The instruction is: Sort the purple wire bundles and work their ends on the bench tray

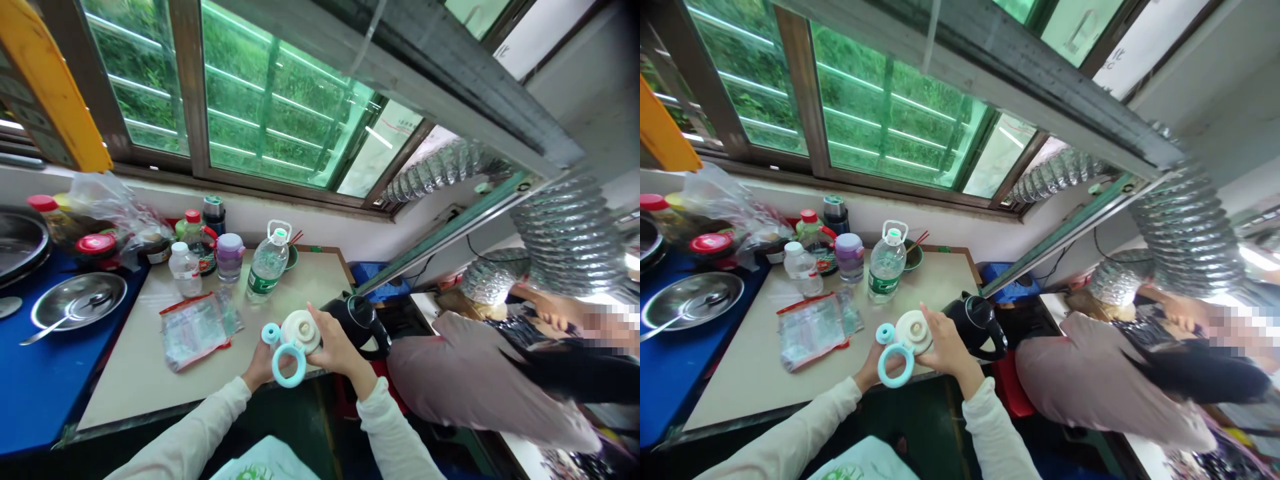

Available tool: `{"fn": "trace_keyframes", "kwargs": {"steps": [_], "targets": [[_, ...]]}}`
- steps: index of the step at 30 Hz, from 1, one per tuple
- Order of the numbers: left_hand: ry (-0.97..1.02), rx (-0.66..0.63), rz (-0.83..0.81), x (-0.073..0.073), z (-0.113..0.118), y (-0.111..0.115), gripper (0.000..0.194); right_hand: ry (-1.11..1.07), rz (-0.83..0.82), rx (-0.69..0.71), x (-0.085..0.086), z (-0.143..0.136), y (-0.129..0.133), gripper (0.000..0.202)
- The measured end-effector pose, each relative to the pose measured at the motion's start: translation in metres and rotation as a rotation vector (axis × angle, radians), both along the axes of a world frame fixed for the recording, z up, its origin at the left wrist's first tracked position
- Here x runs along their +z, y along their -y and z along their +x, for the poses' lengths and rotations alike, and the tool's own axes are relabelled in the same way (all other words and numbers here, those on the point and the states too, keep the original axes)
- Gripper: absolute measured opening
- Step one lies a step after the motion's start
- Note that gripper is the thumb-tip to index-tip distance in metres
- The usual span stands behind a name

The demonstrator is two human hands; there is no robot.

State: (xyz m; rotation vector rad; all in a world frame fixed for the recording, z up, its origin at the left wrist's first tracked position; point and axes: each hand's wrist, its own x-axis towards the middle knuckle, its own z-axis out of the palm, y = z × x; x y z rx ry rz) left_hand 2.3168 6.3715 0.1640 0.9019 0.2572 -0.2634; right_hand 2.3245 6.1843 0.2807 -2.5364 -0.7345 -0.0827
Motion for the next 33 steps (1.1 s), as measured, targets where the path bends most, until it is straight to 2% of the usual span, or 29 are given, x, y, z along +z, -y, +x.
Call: {"fn": "trace_keyframes", "kwargs": {"steps": [3, 6, 8, 10, 13, 15, 16, 18, 22, 25, 28, 30, 33], "targets": [[0.255, 0.007, 0.229, 0.004, 0.002, -0.001, 0.066, -0.063, 0.013, 0.145, 0.011, 0.015, 0.013, 0.103], [0.275, -0.027, 0.268, 0.004, 0.005, -0.001, 0.066, -0.114, -0.013, 0.296, 0.025, 0.028, 0.023, 0.098], [0.269, -0.028, 0.294, 0.002, 0.007, -0.003, 0.061, -0.146, -0.058, 0.338, 0.034, 0.031, 0.025, 0.095], [0.258, -0.003, 0.322, 0.0, 0.009, -0.004, 0.059, -0.153, -0.093, 0.238, 0.044, 0.029, 0.022, 0.086], [0.277, 0.012, 0.37, -0.003, 0.008, -0.004, 0.063, -0.142, -0.17, -0.118, 0.061, 0.012, 0.007, 0.072], [0.283, 0.017, 0.369, -0.004, 0.006, -0.003, 0.065, -0.149, -0.295, -0.306, 0.071, -0.006, -0.007, 0.08], [0.275, 0.022, 0.349, -0.004, 0.005, -0.002, 0.065, -0.157, -0.368, -0.355, 0.074, -0.015, -0.013, 0.083], [0.235, 0.045, 0.283, -0.003, 0.003, -0.001, 0.059, -0.2, -0.489, -0.354, 0.074, -0.032, -0.02, 0.073], [0.173, 0.092, 0.181, -0.003, 0.002, 0.0, 0.052, -0.348, -0.54, -0.248, 0.063, -0.039, -0.009, 0.027], [0.188, 0.09, 0.22, -0.006, 0.003, -0.001, 0.059, -0.325, -0.535, -0.277, 0.062, -0.016, 0.014, 0.016], [0.255, 0.056, 0.316, -0.01, 0.005, -0.001, 0.065, -0.331, -0.515, -0.263, 0.074, 0.024, 0.032, 0.017], [0.269, 0.048, 0.329, -0.013, 0.006, -0.001, 0.066, -0.356, -0.494, -0.19, 0.084, 0.053, 0.034, 0.018], [0.255, 0.041, 0.315, -0.014, 0.008, 0.0, 0.064, -0.271, -0.486, -0.038, 0.097, 0.086, 0.019, 0.024]]}}
